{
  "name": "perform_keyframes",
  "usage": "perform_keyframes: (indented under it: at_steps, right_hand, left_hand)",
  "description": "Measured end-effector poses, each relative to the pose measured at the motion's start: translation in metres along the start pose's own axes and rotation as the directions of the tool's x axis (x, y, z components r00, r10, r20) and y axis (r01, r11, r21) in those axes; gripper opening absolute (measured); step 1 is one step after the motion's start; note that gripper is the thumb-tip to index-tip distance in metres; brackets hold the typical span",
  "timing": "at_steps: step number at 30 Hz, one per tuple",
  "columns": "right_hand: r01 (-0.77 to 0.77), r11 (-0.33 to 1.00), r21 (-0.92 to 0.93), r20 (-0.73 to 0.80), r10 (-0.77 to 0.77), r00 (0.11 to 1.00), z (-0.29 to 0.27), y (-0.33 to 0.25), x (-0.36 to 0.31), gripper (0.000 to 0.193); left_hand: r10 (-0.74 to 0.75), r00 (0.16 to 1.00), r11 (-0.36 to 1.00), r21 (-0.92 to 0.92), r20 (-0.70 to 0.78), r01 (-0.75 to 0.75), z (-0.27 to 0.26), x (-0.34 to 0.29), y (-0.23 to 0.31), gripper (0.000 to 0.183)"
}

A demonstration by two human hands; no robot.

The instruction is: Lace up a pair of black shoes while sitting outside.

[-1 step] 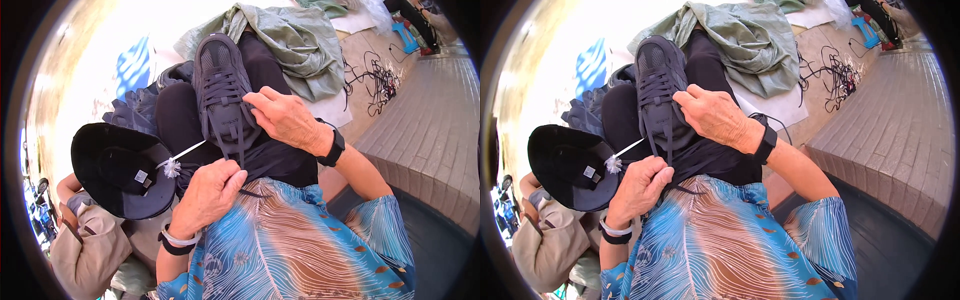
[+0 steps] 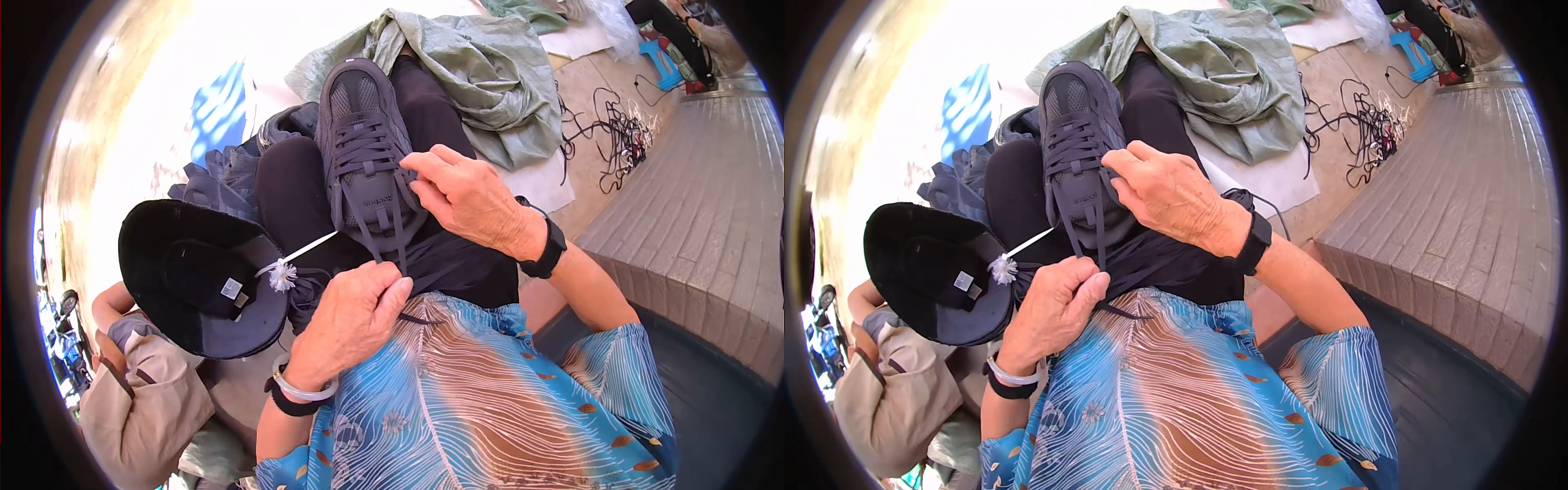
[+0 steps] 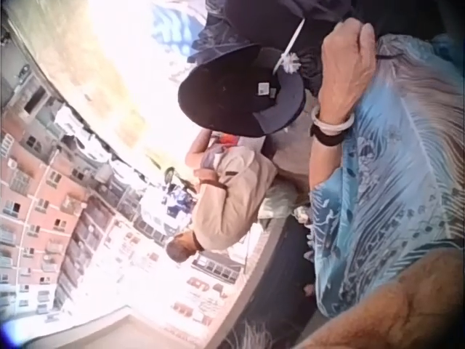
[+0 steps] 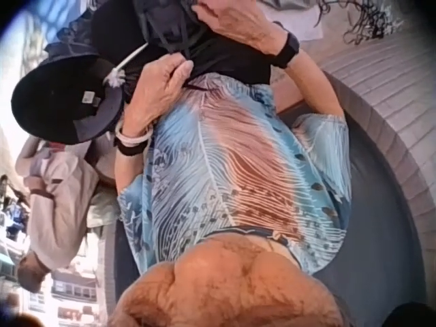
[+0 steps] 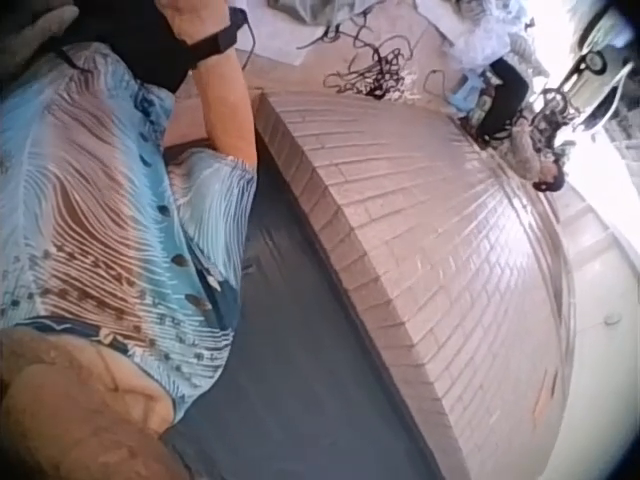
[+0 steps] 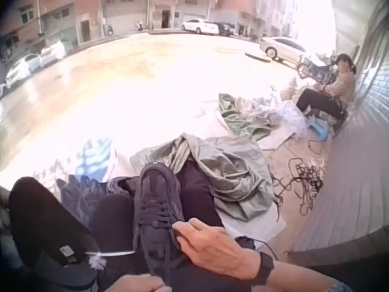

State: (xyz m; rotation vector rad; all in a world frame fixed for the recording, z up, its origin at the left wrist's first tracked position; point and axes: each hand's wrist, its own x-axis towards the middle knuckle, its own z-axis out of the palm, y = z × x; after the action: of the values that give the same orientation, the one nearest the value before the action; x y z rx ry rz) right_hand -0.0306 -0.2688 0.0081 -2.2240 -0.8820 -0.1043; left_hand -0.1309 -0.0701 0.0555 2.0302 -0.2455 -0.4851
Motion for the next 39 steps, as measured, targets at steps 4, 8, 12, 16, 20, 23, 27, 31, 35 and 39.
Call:
perform_keyframes:
  at_steps: [4,8,12,16,20,23,27,31,35,39]
  right_hand:
    - [-0.520,0.704,0.484,0.327,0.405,0.853,-0.017,-0.031,0.000,0.025]
    - [-0.331,0.872,0.361,0.265,0.244,0.933,0.007,-0.037,-0.007,0.036]
    - [-0.347,0.899,0.266,0.292,0.268,0.918,0.007,-0.037,-0.010,0.040]
    - [-0.411,0.877,0.248,0.174,0.377,0.910,0.007,-0.047,-0.017,0.032]
    - [-0.610,0.659,0.440,0.377,0.481,0.792,0.004,-0.047,-0.023,0.027]
    - [-0.697,0.423,0.578,0.600,0.359,0.715,0.012,-0.051,-0.026,0.029]
    - [-0.662,0.386,0.642,0.599,0.286,0.748,0.017,-0.053,-0.012,0.025]
    - [-0.622,0.345,0.703,0.570,0.250,0.783,0.012,-0.048,-0.013,0.025]
    - [-0.712,0.111,0.693,0.663,0.289,0.691,0.003,-0.051,-0.015,0.025]
    - [-0.733,0.152,0.663,0.686,0.269,0.676,0.002,-0.058,-0.009,0.021]
  left_hand:
    - [0.029,0.997,0.999,-0.023,0.069,-0.028,0.024,0.011,0.010,0.028]
    - [0.248,0.969,0.968,-0.035,0.008,-0.247,0.059,0.018,-0.004,0.020]
    - [0.091,0.987,0.987,-0.141,0.134,-0.071,0.055,0.017,-0.009,0.023]
    - [0.008,0.987,0.979,-0.202,0.163,0.025,0.039,0.007,-0.005,0.028]
    - [-0.020,0.952,0.994,-0.099,0.306,0.053,0.030,0.002,0.000,0.041]
    - [0.051,0.950,0.973,-0.228,0.307,0.022,0.043,-0.005,0.002,0.045]
    - [0.091,0.967,0.987,-0.148,0.239,-0.057,0.039,-0.001,0.008,0.042]
    - [-0.010,0.936,0.983,-0.168,0.352,0.074,0.017,-0.005,0.010,0.041]
    - [-0.014,0.935,0.960,-0.257,0.354,0.112,-0.003,-0.018,-0.008,0.035]
    - [-0.223,0.973,0.689,-0.696,0.060,0.200,-0.011,-0.019,-0.038,0.027]
